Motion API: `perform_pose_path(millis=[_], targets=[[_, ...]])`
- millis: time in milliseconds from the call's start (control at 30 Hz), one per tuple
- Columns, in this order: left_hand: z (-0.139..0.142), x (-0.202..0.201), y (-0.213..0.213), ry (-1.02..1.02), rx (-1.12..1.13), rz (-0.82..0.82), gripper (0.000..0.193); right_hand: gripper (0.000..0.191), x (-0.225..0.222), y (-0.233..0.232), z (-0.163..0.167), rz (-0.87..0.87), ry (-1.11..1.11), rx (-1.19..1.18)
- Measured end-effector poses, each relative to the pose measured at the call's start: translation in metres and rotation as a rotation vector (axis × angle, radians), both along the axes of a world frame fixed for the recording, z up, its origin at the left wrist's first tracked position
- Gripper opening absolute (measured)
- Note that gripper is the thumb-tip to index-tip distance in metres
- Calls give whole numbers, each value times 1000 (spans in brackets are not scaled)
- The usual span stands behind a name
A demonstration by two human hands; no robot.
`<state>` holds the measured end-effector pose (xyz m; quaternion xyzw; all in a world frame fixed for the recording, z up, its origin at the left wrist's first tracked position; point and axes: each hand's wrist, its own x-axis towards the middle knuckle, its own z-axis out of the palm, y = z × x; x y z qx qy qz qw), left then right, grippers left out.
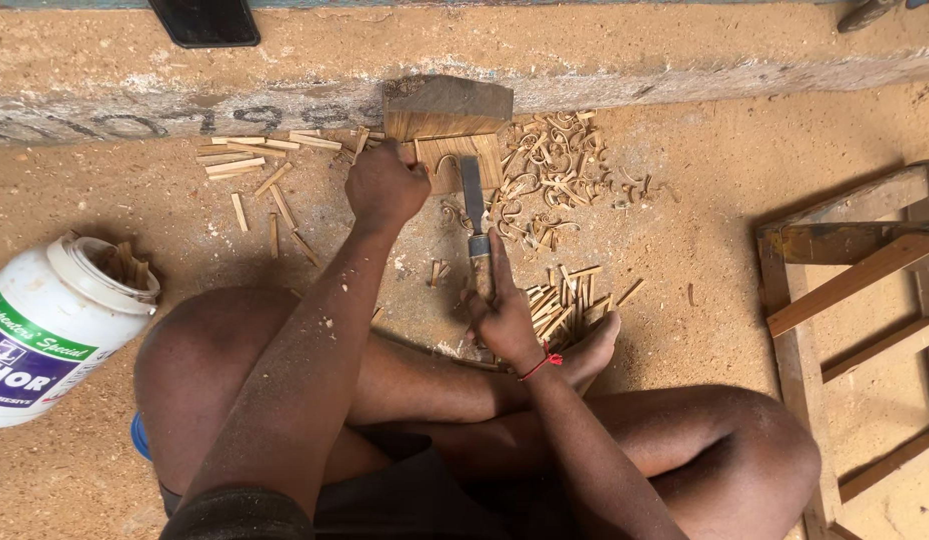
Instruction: The person sits cross-legged on the floor and uses a chisel to carve small wooden dowels from a block of wood. They repeatedly position the chisel against the wood and strike it to shave off thin strips, accumulating a pile of wood shavings and dowels on the ground.
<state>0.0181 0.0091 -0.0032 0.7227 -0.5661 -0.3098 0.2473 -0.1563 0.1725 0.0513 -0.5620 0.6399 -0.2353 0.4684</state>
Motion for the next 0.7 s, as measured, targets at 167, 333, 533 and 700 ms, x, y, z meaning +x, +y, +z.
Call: perform_pose_path(millis=[167, 333, 533, 700], targets=[[3, -7, 12, -172, -223, -96, 17, 95, -8, -6, 3, -111, 0, 65], [18, -10, 27, 23, -387, -185, 17, 97, -20, -13, 19, -213, -83, -35], [79, -13, 73, 458, -653, -380, 22, 96, -32, -14, 41, -307, -218, -147], [144, -17, 127, 532, -731, -441, 20, 97, -32, -10, 47, -333, -240, -55]])
